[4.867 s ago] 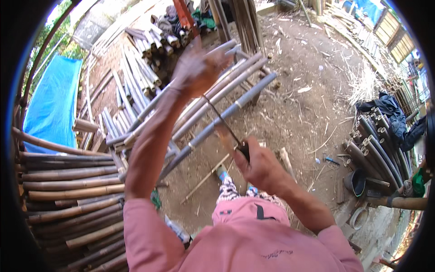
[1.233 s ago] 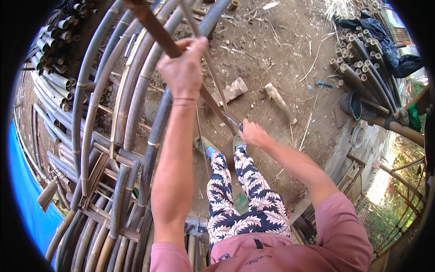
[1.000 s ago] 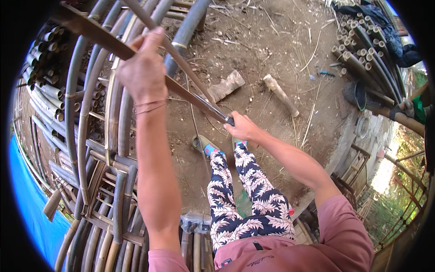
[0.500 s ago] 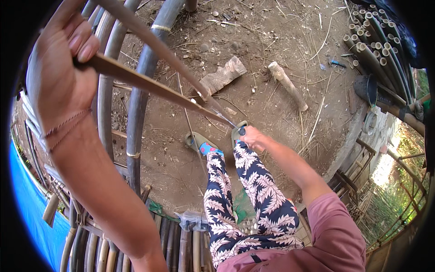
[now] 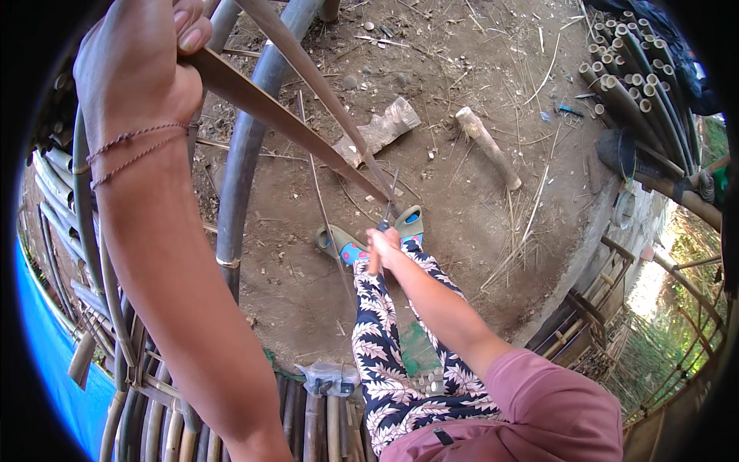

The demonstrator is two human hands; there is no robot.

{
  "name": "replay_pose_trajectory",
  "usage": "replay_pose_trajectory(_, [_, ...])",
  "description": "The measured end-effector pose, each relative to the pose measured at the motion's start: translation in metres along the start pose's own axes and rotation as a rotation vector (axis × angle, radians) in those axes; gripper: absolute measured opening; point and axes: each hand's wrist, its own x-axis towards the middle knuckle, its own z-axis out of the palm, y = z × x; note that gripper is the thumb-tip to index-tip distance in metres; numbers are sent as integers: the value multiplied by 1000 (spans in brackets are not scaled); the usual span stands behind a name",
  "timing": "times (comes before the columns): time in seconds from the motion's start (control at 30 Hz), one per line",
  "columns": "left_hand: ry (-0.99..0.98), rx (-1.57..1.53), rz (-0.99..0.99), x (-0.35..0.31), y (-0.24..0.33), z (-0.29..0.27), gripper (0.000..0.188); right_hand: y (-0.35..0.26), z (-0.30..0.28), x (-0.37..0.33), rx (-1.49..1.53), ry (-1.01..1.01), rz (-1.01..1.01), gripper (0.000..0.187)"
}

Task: The person strips thin, flexible layers from a long bamboo stalk using a large blade, then places the resulting strips onto a bamboo frame.

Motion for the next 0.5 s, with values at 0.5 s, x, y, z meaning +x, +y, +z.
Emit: replay_pose_trajectory(0.5, [238, 74, 49, -51, 30, 41, 10, -98, -105, -17, -1648, -96, -477, 40])
